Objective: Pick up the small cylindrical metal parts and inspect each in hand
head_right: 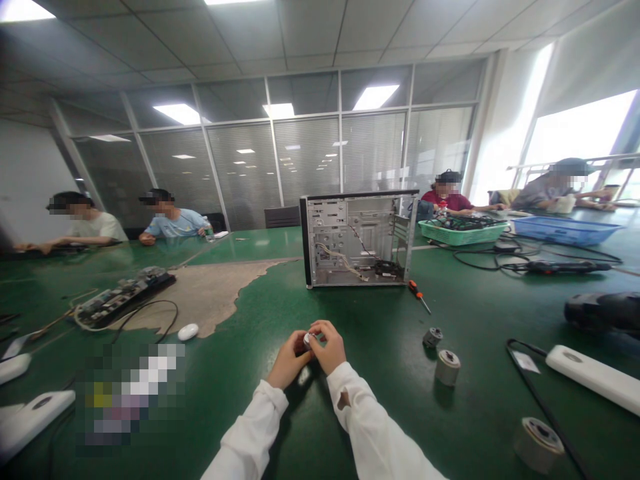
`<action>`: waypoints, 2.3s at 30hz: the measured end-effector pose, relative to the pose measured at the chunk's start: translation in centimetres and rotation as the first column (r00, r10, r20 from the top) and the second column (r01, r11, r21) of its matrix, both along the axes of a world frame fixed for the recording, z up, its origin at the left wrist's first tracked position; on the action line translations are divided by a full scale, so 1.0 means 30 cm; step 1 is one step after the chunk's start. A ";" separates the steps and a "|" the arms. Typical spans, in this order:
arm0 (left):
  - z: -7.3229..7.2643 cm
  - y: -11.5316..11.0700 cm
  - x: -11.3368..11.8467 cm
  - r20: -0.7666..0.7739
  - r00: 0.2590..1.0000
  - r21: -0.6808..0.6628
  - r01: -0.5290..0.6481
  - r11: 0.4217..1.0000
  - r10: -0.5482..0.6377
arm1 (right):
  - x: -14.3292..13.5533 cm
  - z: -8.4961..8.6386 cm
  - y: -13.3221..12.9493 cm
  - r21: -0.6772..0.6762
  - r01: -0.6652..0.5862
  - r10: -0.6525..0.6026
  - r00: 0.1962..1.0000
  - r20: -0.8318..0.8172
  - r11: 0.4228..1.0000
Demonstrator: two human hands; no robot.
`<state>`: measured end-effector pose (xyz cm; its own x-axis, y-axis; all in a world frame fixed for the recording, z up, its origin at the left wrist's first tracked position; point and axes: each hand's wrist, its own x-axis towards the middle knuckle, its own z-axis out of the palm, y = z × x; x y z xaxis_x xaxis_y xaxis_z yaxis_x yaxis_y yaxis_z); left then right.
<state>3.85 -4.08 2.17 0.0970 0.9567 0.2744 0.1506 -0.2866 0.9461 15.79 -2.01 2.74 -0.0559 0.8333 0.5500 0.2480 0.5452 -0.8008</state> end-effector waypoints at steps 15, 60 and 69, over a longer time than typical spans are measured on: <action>-0.026 0.032 -0.061 -0.056 0.959 0.030 -0.277 0.960 0.279 | 0.070 -0.101 0.094 -0.075 0.241 -0.201 0.915 0.349 0.968; -0.012 0.034 -0.067 0.153 0.974 -0.309 -0.113 0.944 0.166 | 0.146 0.054 -0.206 0.031 -0.108 0.054 0.699 0.713 0.994; -0.004 0.038 -0.065 0.154 0.969 -0.350 -0.127 0.928 0.191 | 0.629 -0.050 -0.381 0.478 0.281 -0.553 0.363 0.750 0.833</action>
